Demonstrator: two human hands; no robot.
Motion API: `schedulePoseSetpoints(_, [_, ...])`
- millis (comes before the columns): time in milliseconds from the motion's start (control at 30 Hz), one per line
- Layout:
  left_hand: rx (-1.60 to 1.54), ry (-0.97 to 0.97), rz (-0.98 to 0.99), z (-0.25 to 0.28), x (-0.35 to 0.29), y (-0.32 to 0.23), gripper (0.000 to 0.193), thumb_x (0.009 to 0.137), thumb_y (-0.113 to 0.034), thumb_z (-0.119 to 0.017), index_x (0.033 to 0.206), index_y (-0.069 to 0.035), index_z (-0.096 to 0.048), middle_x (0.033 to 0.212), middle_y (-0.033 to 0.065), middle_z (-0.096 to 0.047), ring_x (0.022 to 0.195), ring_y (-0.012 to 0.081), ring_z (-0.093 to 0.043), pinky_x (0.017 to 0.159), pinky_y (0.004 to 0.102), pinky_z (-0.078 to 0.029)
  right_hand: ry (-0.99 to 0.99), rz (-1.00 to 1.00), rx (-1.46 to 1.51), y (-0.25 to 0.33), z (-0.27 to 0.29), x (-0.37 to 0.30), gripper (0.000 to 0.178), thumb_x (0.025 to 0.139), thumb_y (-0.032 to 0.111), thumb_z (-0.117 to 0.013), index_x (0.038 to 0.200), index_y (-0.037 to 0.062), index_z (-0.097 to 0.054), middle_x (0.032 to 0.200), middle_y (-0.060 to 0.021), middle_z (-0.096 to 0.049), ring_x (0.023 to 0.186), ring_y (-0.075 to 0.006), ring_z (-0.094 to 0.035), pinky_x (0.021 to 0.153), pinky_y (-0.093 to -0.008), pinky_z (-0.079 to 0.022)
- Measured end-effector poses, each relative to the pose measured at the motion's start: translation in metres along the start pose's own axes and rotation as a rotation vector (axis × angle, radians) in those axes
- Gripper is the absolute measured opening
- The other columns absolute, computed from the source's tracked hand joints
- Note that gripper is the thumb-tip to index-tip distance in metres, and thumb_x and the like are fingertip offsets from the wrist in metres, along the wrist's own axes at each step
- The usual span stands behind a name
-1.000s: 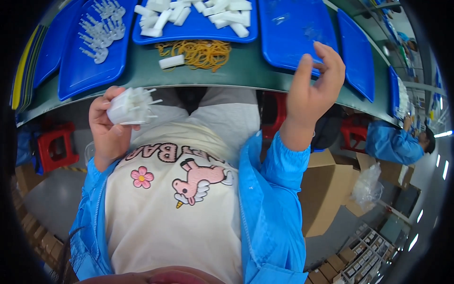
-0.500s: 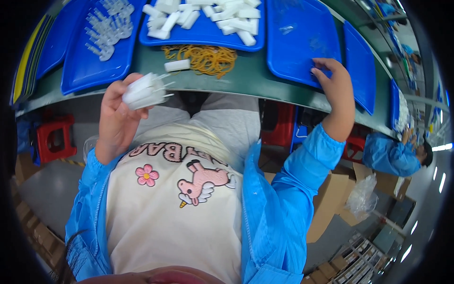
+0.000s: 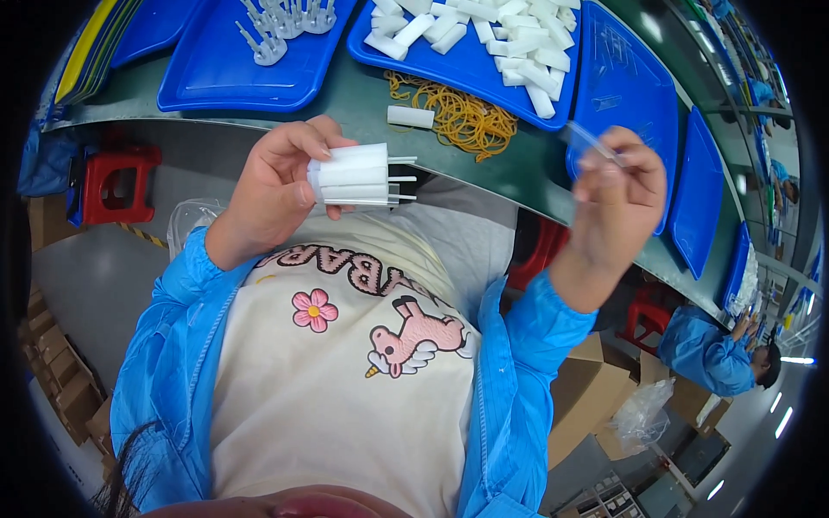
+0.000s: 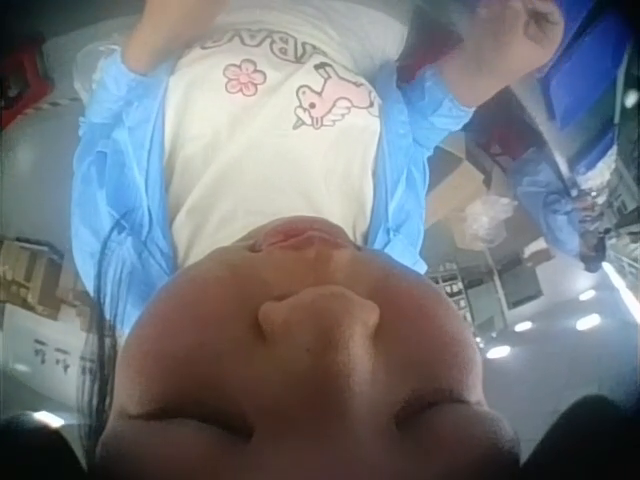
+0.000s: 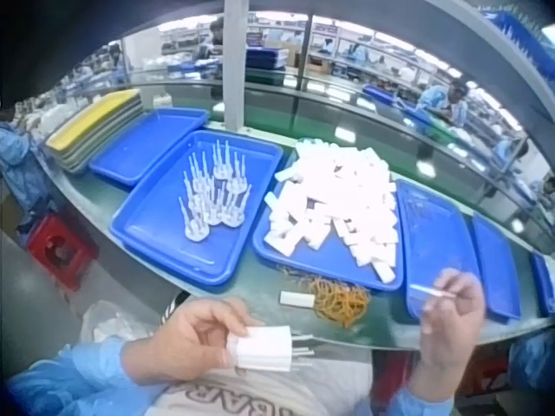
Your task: The person assembles small white plastic components by hand, inserting one component into another.
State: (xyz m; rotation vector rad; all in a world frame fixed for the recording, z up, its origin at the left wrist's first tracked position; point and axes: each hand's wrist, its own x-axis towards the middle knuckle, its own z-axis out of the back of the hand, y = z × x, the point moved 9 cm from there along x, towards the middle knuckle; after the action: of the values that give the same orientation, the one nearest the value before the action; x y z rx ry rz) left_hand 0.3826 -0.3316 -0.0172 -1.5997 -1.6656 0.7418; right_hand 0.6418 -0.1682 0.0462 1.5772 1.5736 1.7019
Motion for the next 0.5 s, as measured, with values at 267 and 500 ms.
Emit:
schedulePoseSetpoints(267, [-0.002,0.015,0.057,0.003,-0.002,0.009,0.037,0.079,-0.028,-0.080,0.102,-0.012,-0.056,0.108,0.0061,-0.051,0.094,0.0236,-0.067,0.060,0.0261,-0.060,0.079,-0.192,0.139,-0.027,-0.093,-0.059,0.029,0.083,0.008,-0.074,0.107,0.0000,-0.060,0.103,-0.0184,-0.061,0.076,-0.0211,-0.068,0.054,-0.0248,-0.055])
schedulePoseSetpoints(500, [-0.046,0.044,0.063,0.000,-0.003,0.011,0.039,0.076,-0.028,-0.082,0.099,-0.012,-0.054,0.106,0.0047,-0.051,0.094,0.0225,-0.067,0.060,0.0254,-0.060,0.011,-0.248,0.126,-0.029,-0.088,-0.061,0.027,0.081,0.005,-0.074,0.104,-0.0014,-0.061,0.104,-0.0171,-0.061,0.080,-0.0235,-0.069,0.058,-0.0269,-0.057])
